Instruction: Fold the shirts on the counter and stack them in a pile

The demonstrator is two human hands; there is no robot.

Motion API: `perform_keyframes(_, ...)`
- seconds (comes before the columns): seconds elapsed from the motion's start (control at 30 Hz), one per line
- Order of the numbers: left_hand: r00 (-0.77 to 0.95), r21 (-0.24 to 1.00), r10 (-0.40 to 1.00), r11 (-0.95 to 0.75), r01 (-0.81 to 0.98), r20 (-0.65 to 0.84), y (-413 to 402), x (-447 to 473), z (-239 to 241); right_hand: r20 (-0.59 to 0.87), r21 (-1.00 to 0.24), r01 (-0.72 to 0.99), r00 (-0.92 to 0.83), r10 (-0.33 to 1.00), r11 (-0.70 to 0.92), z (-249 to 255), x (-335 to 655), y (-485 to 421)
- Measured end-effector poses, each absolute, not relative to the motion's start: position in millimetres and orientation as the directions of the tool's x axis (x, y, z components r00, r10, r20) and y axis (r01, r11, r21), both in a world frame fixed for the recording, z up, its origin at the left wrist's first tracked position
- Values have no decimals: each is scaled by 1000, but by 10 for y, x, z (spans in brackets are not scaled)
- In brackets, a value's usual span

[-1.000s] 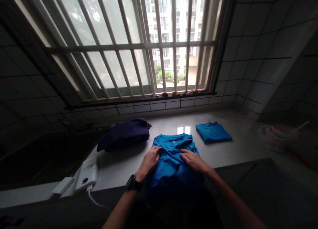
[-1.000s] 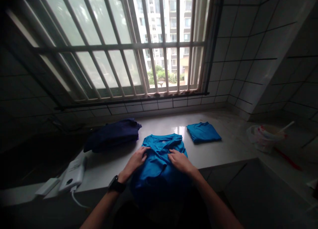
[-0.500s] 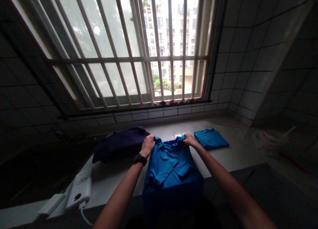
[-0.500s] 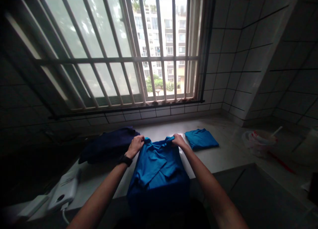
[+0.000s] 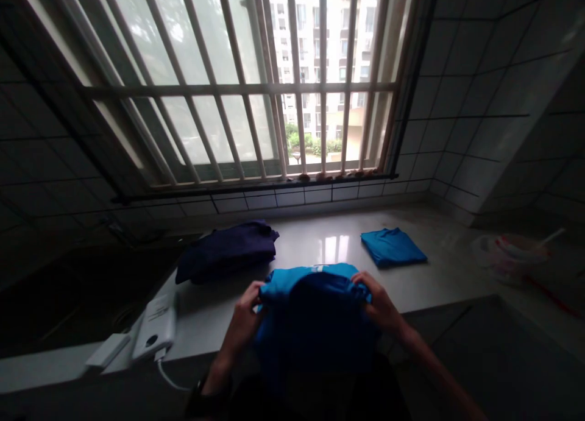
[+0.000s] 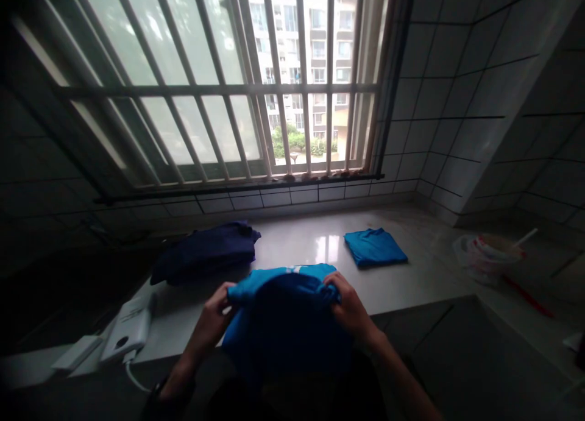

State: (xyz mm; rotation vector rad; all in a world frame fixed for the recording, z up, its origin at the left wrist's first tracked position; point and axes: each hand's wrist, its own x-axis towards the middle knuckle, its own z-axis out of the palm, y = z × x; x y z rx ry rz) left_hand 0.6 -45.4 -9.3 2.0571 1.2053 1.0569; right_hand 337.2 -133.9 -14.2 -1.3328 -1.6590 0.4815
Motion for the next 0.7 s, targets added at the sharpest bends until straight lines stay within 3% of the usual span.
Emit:
perform_keyframes(0.07,448,696,857,-483,531,254,-758,-73,-498,264,-772,602,9,964,206,-532,3327,-1612)
perform_keyframes(0.23,495,620,858,-464,633,136,-818,-3,-794,201,-648,745,-35,979,160,-904,3340,-1665)
perform_keyframes(0.33,520,628,848,-463,626,107,-497,151,-650,182,-640,752,-51,982,158,-824,3419,-1335)
perform_keyframes(0.53,497,637,842,-504,583,211,320,629,-220,213,-679,725,40,976,118,-349,3521,-388)
perform_keyframes(0.7,385,670,859,-507,542,338,400,554,135,358,-702,674,56,932,229,59,3596,-389)
